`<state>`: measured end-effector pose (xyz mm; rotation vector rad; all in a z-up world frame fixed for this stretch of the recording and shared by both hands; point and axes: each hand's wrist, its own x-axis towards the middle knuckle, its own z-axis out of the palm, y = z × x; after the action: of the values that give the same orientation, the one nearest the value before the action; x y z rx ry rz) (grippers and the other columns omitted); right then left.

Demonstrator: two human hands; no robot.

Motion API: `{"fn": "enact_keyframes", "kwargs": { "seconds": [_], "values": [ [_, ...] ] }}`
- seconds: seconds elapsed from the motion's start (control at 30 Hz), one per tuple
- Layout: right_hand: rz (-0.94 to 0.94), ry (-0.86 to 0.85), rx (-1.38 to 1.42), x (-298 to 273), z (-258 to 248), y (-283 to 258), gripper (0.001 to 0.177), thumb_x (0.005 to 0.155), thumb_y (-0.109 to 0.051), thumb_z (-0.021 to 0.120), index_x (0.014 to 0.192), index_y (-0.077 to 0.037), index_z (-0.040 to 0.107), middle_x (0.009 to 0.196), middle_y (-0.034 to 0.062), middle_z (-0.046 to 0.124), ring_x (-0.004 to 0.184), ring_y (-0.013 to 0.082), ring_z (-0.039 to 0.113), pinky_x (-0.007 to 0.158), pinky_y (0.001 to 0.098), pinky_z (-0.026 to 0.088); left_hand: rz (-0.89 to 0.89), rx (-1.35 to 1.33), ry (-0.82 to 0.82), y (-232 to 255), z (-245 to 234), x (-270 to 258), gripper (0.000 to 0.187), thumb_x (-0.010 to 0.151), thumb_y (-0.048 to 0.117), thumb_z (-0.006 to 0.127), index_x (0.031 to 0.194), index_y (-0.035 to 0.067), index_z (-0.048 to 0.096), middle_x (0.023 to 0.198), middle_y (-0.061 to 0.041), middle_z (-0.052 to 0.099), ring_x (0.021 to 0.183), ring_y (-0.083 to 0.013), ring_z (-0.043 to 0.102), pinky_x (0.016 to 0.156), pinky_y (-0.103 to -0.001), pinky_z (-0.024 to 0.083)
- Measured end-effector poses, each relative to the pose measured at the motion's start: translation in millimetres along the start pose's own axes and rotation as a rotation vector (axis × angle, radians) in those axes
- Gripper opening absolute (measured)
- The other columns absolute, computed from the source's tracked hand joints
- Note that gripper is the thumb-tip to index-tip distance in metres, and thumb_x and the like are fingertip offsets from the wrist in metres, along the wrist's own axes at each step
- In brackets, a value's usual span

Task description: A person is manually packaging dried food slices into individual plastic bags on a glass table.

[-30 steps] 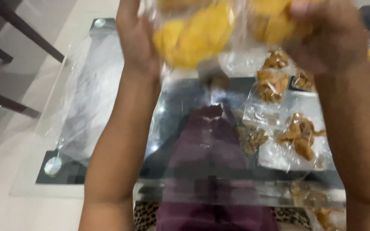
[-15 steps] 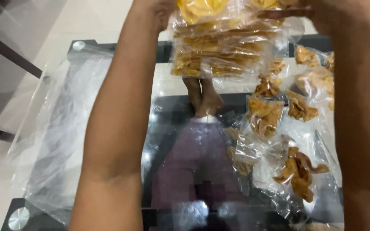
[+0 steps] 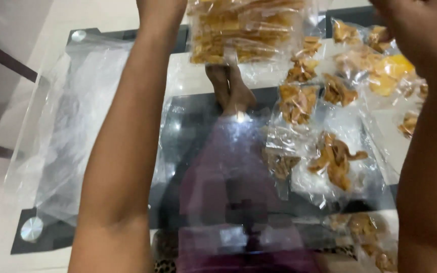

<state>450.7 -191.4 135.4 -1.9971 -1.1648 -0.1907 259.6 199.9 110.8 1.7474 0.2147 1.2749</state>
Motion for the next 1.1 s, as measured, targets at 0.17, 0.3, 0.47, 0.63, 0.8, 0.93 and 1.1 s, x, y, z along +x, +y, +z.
{"fn": "enact_keyframes", "kwargs": {
  "seconds": [0.17,0.3,0.47,0.63,0.8,0.93,1.1],
  "values": [
    [0.180,-0.025,0.090,-96.5,35.1,-108.1,0.027,0.124,-0.008,0.055,0.103,0.008,0.064,0.065,0.0136,0.052,0.047,0.0175,0.044,0.045,0.0285,0.036,0.055,0.178,-0.009,12.8,-4.0,-37.0,0.030,0.097,0.026,0.066,0.119,0.006,0.067,0.121,-0.012,0.070,0.119,-0.0223,0.062,0.102,-0.034,0.046],
    [-0.056,-0.378,0.278,-206.5,33.3,-90.2,0.033,0.079,-0.045,0.070,0.096,-0.020,0.081,0.083,-0.0041,0.088,0.060,0.0007,0.086,0.053,0.0122,0.070,0.219,0.257,-0.189,20.7,-33.1,-109.8,0.015,0.100,0.016,0.067,0.114,0.011,0.065,0.119,-0.005,0.063,0.118,-0.0268,0.061,0.104,-0.041,0.041],
    [0.185,-1.108,0.489,-316.0,106.3,-62.5,0.051,0.090,-0.064,0.068,0.114,-0.021,0.083,0.082,-0.0056,0.090,0.067,0.0055,0.086,0.057,0.0213,0.069,0.058,0.950,-0.440,29.0,-88.3,-140.0,0.044,0.098,0.035,0.075,0.129,0.005,0.068,0.159,-0.028,0.037,0.149,-0.0439,0.013,0.114,-0.073,0.009],
    [0.568,-1.226,0.369,-327.1,122.0,-79.1,0.042,0.082,-0.043,0.086,0.117,-0.020,0.086,0.078,-0.0079,0.088,0.065,0.0005,0.079,0.060,0.0173,0.057,-0.390,1.365,-0.569,-14.8,-124.9,-141.3,0.092,0.094,0.060,0.062,0.157,-0.001,0.034,0.165,-0.028,0.021,0.148,-0.0490,0.013,0.111,-0.079,0.006],
    [0.195,-1.169,0.203,-261.5,98.1,-123.3,0.052,0.081,-0.070,0.073,0.116,-0.032,0.083,0.088,-0.0147,0.092,0.068,0.0018,0.086,0.052,0.0181,0.063,-0.337,1.330,-0.542,-67.3,-141.3,-155.2,0.040,0.106,0.043,0.058,0.102,0.005,0.070,0.108,-0.015,0.066,0.105,-0.0444,0.060,0.079,-0.056,0.051],
    [-0.192,-0.980,0.441,-194.5,90.5,-166.2,0.042,0.094,-0.046,0.068,0.115,-0.010,0.077,0.083,-0.0003,0.088,0.056,0.0082,0.085,0.044,0.0186,0.068,-0.324,1.397,-0.535,-64.0,-133.8,-155.8,0.026,0.103,0.025,0.055,0.092,0.008,0.070,0.085,-0.012,0.070,0.079,-0.0390,0.068,0.058,-0.048,0.055],
    [-0.359,-0.924,0.330,-119.0,112.9,-176.4,0.043,0.098,-0.044,0.057,0.119,-0.011,0.074,0.075,0.0012,0.086,0.045,0.0027,0.079,0.033,0.0098,0.061,-0.452,1.357,-0.542,-45.7,-134.1,-147.5,0.061,0.110,0.059,0.042,0.094,0.007,0.071,0.091,-0.012,0.070,0.086,-0.0382,0.066,0.063,-0.048,0.053]
  ]
}}
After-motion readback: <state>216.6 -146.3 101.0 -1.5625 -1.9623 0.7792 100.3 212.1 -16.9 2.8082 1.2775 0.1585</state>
